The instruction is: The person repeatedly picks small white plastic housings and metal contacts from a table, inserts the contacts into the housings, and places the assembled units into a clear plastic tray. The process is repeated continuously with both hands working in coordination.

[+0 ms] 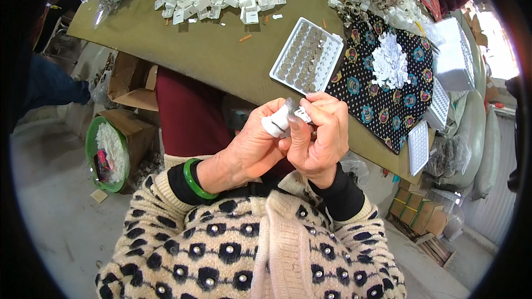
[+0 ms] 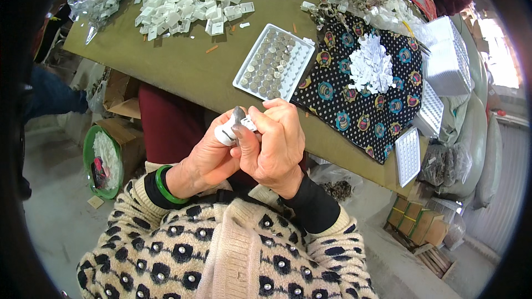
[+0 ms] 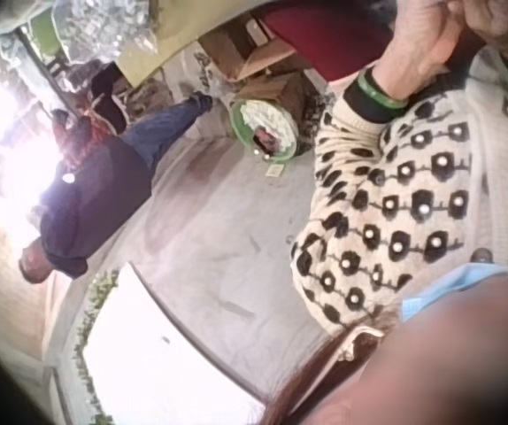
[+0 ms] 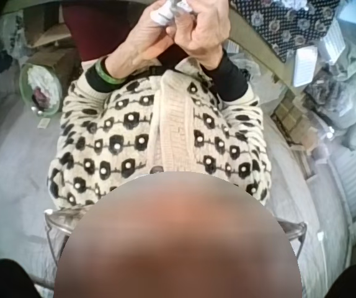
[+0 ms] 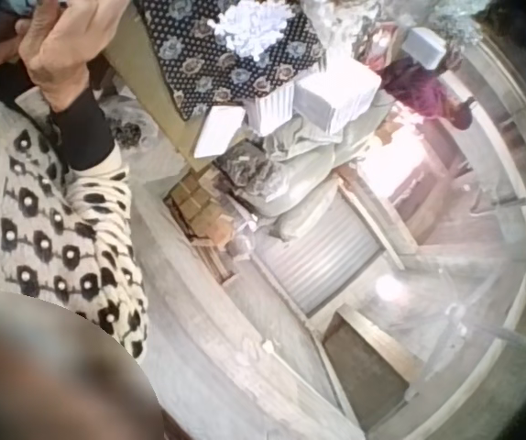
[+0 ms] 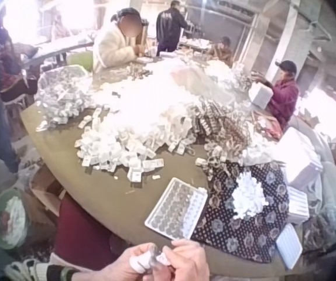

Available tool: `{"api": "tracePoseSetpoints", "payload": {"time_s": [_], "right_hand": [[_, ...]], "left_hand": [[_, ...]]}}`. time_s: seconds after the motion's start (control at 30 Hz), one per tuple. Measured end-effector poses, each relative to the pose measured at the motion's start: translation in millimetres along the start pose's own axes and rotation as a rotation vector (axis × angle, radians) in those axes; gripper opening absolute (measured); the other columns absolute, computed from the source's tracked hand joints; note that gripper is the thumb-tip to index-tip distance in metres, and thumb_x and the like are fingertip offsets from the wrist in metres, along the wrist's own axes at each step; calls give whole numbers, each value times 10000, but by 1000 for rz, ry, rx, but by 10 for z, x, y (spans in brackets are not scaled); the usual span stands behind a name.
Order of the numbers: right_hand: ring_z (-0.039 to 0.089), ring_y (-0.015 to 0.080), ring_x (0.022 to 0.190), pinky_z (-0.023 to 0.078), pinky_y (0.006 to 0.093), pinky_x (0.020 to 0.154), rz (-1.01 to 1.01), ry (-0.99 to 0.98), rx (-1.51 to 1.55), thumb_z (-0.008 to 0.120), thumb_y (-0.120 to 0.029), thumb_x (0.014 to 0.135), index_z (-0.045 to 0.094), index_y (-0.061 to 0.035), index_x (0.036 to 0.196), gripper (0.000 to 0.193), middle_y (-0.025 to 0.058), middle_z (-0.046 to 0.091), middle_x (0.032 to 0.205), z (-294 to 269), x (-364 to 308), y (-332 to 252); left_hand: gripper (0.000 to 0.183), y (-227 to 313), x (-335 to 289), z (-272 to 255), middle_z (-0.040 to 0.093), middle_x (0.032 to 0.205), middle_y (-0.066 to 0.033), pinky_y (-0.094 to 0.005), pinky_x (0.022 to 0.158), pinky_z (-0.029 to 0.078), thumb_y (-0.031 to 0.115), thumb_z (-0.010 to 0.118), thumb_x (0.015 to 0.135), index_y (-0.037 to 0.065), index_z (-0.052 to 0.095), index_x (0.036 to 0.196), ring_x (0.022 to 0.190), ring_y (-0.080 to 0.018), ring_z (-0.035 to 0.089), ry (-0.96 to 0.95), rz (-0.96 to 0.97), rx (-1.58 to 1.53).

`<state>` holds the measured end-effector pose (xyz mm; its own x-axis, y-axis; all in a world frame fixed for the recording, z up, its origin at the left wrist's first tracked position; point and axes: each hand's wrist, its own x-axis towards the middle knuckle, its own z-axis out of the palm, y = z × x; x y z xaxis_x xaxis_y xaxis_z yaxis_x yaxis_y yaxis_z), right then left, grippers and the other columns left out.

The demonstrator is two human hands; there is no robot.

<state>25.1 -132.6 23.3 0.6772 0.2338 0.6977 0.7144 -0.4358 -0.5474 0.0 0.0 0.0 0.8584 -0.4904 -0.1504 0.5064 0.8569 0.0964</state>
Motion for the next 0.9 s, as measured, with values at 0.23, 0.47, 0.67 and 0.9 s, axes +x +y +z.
{"api": "tracePoseSetpoints", "payload": {"time_s": [0.23, 0.47, 0.67, 0.9], "right_hand": [[577, 274, 830, 516, 356, 678, 218, -81, 217, 716, -132, 884, 617, 1, 1064, 245, 138, 581, 965, -121, 69, -107], [593, 283, 810, 520, 355, 676, 11, 65, 216, 731, -107, 869, 606, 23, 1033, 244, 143, 574, 923, 21, 85, 11], [600, 315, 773, 519, 384, 682, -18, -5, 6, 721, -77, 867, 606, 42, 1006, 217, 173, 575, 903, 20, 71, -14], [623, 315, 882, 525, 356, 731, 104, -105, 65, 677, -61, 883, 606, 57, 1171, 319, 193, 601, 1054, -27, 78, -45]], "left_hand": [[140, 23, -2, 162, 627, 837, -18, -195, 536, 479, 190, 660, 941, 91, 572, 897, 630, -78, 567, 149, 34, 91], [144, 3, 1, 81, 643, 953, -2, -242, 723, 542, 200, 655, 944, 86, 600, 1012, 822, -79, 619, 30, 4, 3], [151, 14, -18, 47, 631, 929, 17, -227, 668, 524, 225, 624, 968, 86, 601, 1022, 799, -67, 610, 156, 66, 163], [112, 45, -7, 59, 645, 936, 7, -210, 629, 533, 169, 619, 958, 77, 602, 1019, 815, -73, 631, 226, 118, 216]]}}
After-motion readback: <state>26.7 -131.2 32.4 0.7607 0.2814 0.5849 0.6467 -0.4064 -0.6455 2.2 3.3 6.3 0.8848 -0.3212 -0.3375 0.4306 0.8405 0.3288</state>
